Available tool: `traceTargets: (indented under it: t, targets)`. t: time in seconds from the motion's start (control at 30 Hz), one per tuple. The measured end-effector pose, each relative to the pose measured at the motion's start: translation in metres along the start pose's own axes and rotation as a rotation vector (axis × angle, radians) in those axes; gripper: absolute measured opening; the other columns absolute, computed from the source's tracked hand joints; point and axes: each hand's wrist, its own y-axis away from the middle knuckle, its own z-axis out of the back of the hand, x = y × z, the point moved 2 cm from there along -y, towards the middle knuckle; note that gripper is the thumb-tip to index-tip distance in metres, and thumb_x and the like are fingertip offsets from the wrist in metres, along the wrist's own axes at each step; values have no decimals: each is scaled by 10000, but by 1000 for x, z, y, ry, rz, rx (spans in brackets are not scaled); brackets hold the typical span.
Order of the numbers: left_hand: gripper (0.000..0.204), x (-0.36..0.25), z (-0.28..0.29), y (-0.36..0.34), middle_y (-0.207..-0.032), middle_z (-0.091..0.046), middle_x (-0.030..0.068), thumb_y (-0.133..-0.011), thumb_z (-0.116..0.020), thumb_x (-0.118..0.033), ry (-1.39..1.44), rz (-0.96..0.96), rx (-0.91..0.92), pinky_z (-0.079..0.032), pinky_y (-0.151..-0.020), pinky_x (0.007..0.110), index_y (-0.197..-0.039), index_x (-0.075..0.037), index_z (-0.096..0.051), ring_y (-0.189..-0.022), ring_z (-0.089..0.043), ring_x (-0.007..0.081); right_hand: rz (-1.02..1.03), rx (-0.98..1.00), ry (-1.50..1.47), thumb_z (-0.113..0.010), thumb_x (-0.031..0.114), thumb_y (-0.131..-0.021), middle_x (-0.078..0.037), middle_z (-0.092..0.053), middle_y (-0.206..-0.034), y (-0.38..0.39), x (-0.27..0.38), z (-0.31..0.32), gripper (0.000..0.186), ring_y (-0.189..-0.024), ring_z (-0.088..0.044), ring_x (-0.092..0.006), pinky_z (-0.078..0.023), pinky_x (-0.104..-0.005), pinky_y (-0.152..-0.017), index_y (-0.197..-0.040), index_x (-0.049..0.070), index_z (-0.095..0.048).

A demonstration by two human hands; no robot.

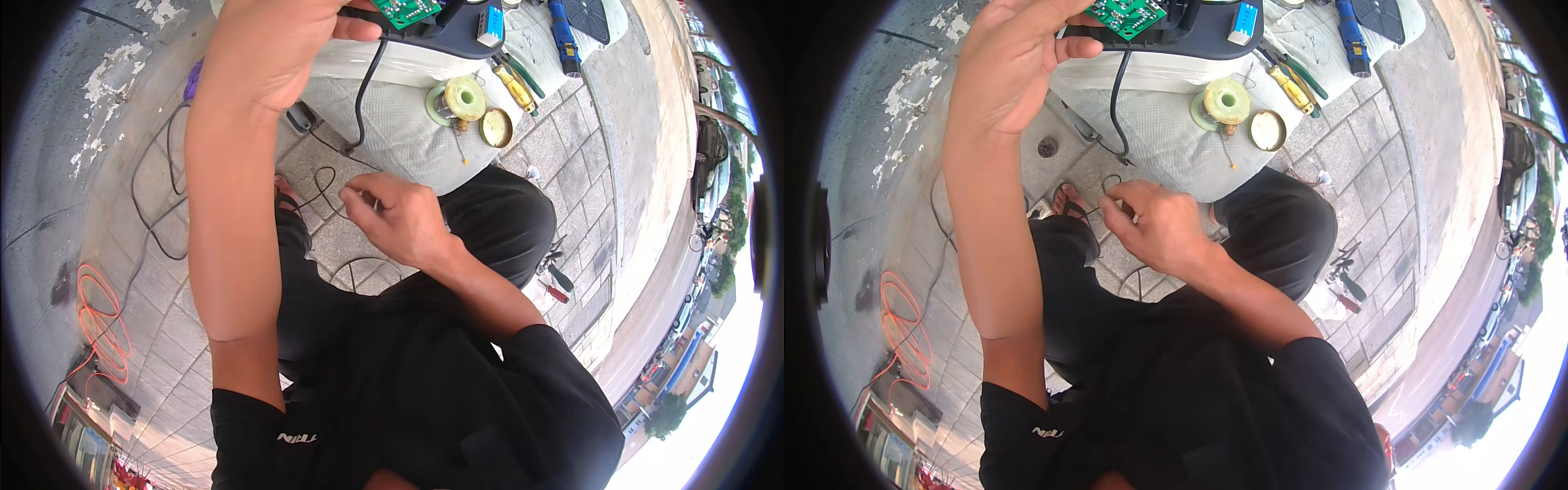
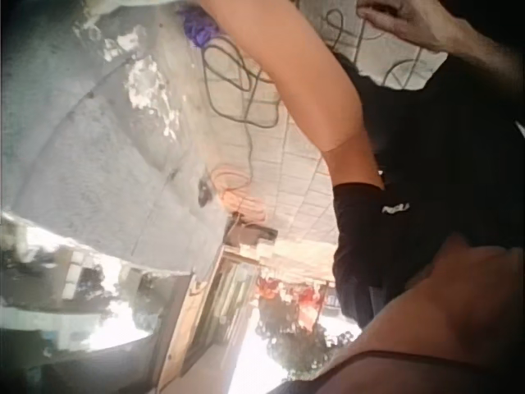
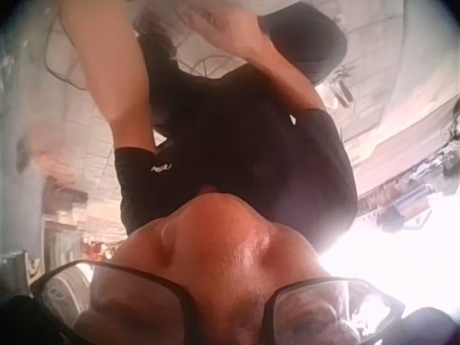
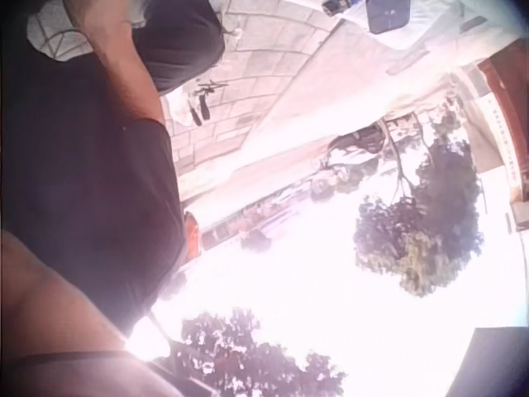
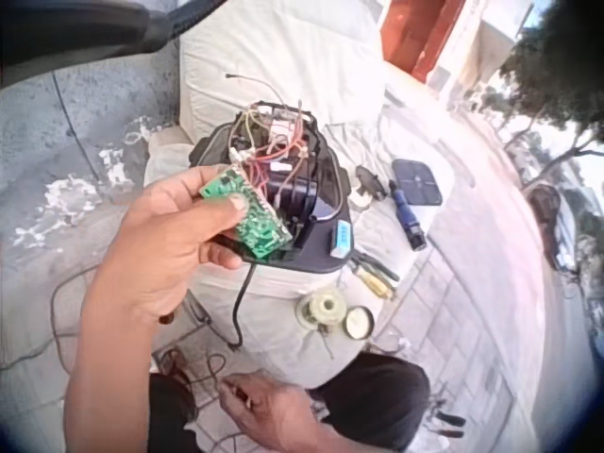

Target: The person uses a soldering iron to tin a small component and then solders it onto a circuit board. They handle solder wire, a soldering iron, and a circuit board, and briefly wipe the iron tip with a cloth.

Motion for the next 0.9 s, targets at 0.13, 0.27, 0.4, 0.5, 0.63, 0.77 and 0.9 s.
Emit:
traceTargets:
  t: [0.13, 0.27, 0.4, 0.5, 0.63, 0.77, 0.9]
  targets:
    - [253, 3, 1, -3, -1015, -736, 51, -1002, -667, -69, -11, 31, 1, -575, -611, 238, -1246, -3, -653, -789, -681, 107, 30, -359, 456, -783, 180, -901, -126, -690, -921, -7, -15, 96, 265, -835, -704, -318, -561, -424, -697, -1123, 50, -720]
    - [253, 6, 0, -4, -1013, -737, 37, -1003, -668, -78, -15, 33, 13, -571, -606, 243, -1251, -29, -658, -797, -685, 111, 26, -388, 682, -811, 363, -854, -212, -695, -1195, -28, -41, 120, 655, -1106, -661, -384, -549, -495, -920, -1370, 11, -613]
    - [254, 8, -3, -3, -1010, -737, 32, -1006, -663, -83, -10, 47, -12, -562, -597, 241, -1256, -40, -659, -797, -686, 115, -87, -214, 552, -794, 345, -860, -225, -684, -1252, -50, -52, 120, 689, -1167, -644, -397, -530, -483, -973, -1425, 16, -573]
    - [254, 4, -3, -5, -1016, -737, 30, -1007, -660, -88, -26, 41, -37, -556, -589, 238, -1258, -45, -658, -798, -682, 112, 31, -153, 398, -805, 273, -864, -235, -659, -1296, -47, -53, 125, 679, -1226, -638, -390, -506, -449, -1050, -1453, 39, -562]
    - [259, 9, 1, -4, -1009, -725, 17, -1008, -657, -101, -27, 17, -7, -549, -581, 238, -1263, -57, -657, -796, -666, 106, 216, 209, 310, -799, 100, -839, -200, -622, -1325, -29, -40, 136, 698, -1157, -645, -395, -519, -429, -1020, -1486, 95, -538]
    - [200, 7, -6, -1, -948, -704, -14, -993, -672, -126, -82, -7, -42, -532, -590, 230, -1188, -85, -686, -774, -631, 80, 110, 148, 363, -792, 119, -841, -189, -606, -1254, -15, -55, 120, 754, -1017, -666, -378, -555, -442, -907, -1524, 91, -473]
    - [145, 8, 1, 0, -914, -710, -21, -988, -673, -132, -91, -26, -43, -520, -596, 231, -1129, -104, -695, -749, -632, 77, -145, -132, 297, -793, 209, -866, -231, -570, -1272, 35, -52, 96, 709, -990, -684, -404, -564, -479, -859, -1462, 33, -451]
